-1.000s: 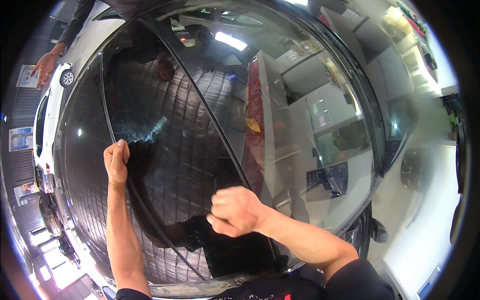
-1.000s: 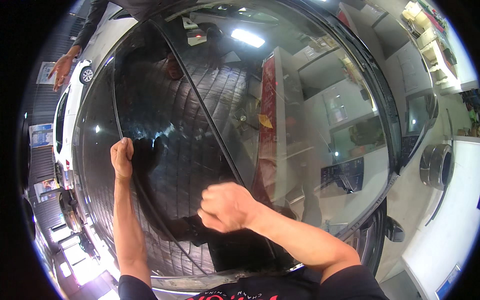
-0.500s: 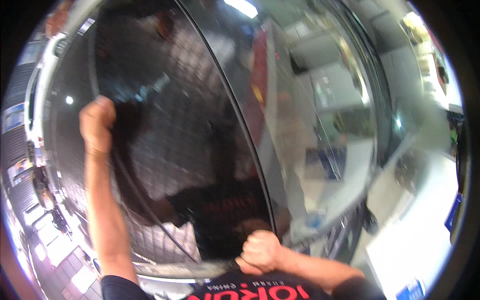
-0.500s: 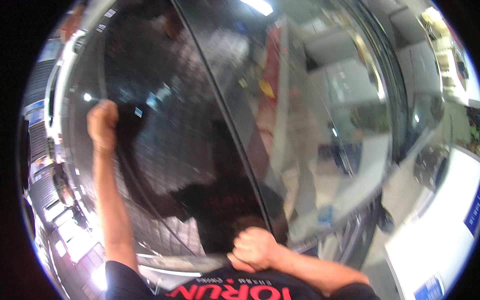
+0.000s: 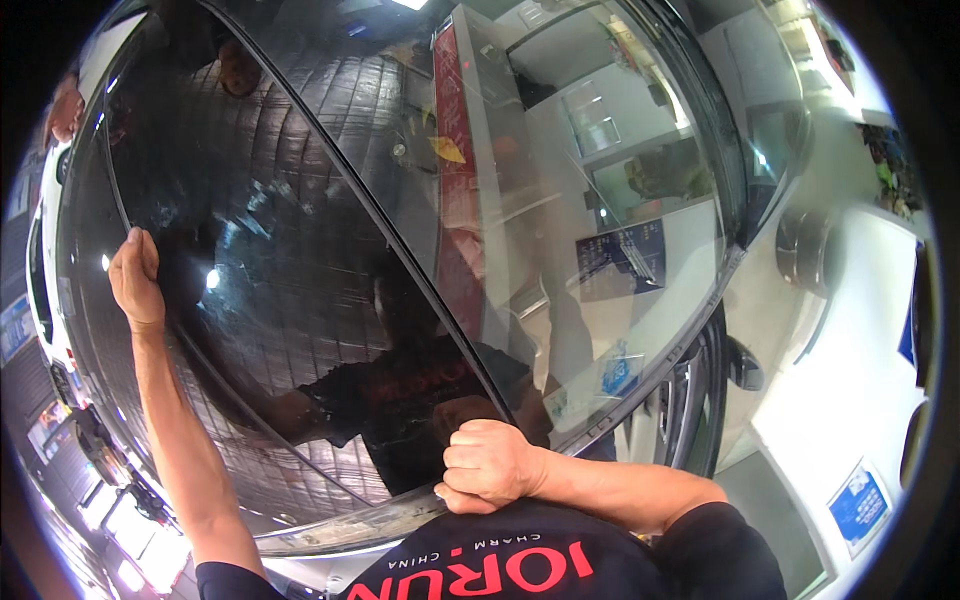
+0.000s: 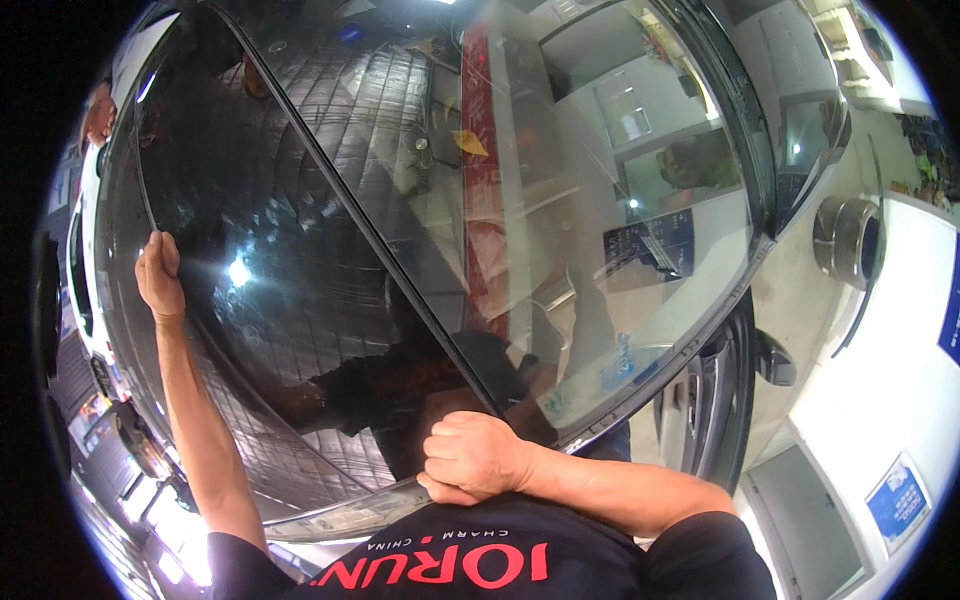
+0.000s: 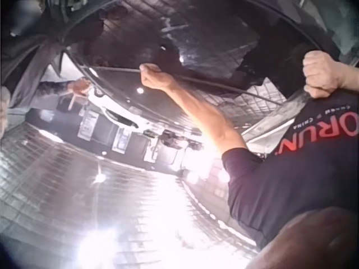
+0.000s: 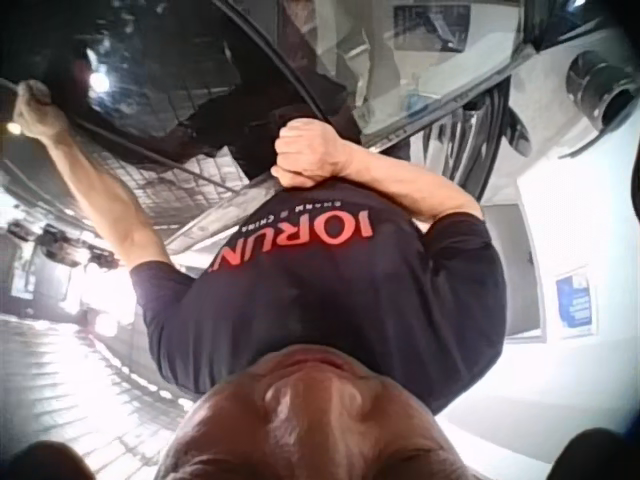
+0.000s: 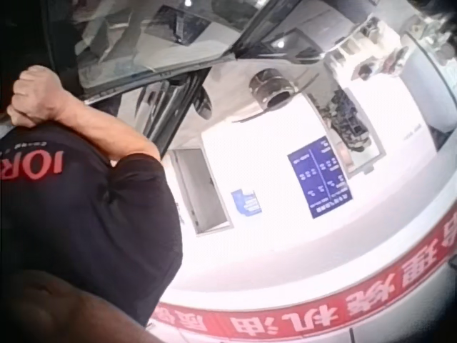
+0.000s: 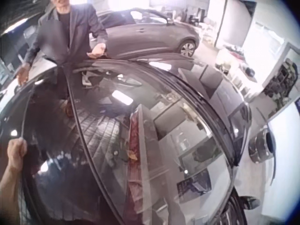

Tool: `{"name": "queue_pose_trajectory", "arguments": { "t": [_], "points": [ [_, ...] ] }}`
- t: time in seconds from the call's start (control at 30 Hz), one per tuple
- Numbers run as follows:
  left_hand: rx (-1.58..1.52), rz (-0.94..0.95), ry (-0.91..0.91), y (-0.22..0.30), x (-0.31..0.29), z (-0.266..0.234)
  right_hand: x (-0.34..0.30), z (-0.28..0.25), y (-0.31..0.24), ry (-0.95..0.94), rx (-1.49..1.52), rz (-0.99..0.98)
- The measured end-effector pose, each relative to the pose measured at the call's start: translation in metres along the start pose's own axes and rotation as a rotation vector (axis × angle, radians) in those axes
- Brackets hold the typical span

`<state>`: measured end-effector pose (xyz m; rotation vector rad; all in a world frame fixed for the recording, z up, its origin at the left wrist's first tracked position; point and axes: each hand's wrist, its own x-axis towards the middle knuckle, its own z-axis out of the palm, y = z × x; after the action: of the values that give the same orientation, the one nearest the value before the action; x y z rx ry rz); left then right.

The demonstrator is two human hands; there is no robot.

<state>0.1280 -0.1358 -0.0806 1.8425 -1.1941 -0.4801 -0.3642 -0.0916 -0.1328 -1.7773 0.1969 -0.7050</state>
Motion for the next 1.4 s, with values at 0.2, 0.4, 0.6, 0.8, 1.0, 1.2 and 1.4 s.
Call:
{"name": "queue_pose_trajectory", "arguments": {
  "t": [0.2,0.4,0.6,0.8,1.0,1.2,1.4],
  "points": [
    [0.037,-0.023,0.027,-0.003,-0.008,-0.005,-0.029,0.013,-0.011,0.034,0.087,0.069],
    [0.101,-0.073,0.045,0.02,-0.006,0.015,0.011,0.009,-0.024,-0.014,0.263,0.263],
    [-0.044,-0.11,0.01,0.019,-0.008,0.007,0.126,0.044,0.011,-0.29,0.414,-0.094],
    [-0.14,-0.125,0.043,0.014,-0.016,0.009,0.241,0.048,0.043,-0.524,0.379,0.079],
    [-0.104,-0.155,0.028,0.023,-0.007,0.009,0.318,0.072,0.065,-0.364,0.168,0.091],
    [0.013,-0.143,0.041,0.026,-0.011,0.01,0.139,0.113,-0.006,-0.743,0.084,-0.263],
    [0.027,-0.164,0.037,0.021,-0.018,0.013,0.057,0.111,-0.034,-0.802,0.689,-0.085]
  ]
}}
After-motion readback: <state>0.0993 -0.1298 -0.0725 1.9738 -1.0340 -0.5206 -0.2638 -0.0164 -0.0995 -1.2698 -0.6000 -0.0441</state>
